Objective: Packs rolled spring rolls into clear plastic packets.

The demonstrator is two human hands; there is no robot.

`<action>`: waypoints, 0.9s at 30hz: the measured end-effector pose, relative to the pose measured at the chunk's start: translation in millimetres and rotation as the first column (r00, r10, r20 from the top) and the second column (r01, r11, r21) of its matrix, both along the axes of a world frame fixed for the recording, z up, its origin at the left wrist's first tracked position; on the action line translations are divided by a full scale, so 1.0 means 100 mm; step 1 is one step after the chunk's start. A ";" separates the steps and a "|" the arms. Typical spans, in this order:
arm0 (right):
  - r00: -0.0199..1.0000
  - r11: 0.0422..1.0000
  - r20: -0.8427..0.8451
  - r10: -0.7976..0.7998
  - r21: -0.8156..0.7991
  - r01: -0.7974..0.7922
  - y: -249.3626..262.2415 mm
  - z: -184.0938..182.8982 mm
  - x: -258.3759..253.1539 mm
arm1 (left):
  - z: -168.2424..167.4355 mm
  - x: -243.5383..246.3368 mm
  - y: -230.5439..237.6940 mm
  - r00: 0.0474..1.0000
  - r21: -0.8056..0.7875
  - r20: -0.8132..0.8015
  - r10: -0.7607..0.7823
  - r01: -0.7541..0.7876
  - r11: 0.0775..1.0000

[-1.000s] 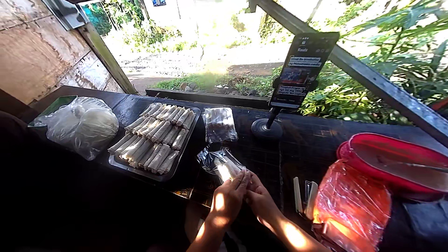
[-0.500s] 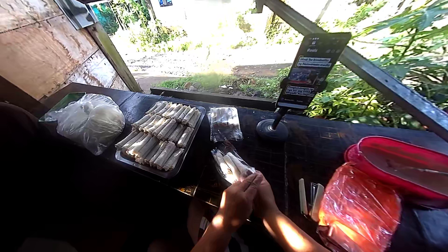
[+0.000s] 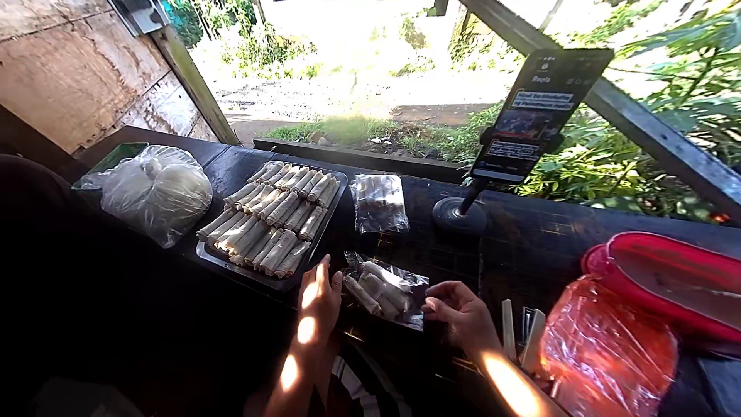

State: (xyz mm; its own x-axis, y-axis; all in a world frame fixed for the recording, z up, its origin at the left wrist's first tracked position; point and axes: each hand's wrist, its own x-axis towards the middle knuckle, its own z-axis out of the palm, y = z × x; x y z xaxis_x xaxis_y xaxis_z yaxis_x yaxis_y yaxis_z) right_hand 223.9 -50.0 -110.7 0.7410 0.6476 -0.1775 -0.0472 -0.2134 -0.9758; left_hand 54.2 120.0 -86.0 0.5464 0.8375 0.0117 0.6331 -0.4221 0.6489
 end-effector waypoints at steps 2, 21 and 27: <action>0.958 0.984 0.235 0.164 -0.113 -0.141 -0.07 -0.04 0.04 | 0.07 0.04 0.11 0.989 -0.191 -0.136 -0.054 0.028 0.981; 0.774 0.821 0.497 0.393 -0.568 -0.052 0.39 0.14 0.05 | -0.05 0.37 0.35 0.994 -0.411 0.063 -0.086 0.104 0.906; 0.742 0.866 0.502 0.445 -0.452 -0.213 0.27 -0.03 0.20 | -0.01 0.31 0.34 0.998 -0.387 -0.044 -0.036 0.016 0.922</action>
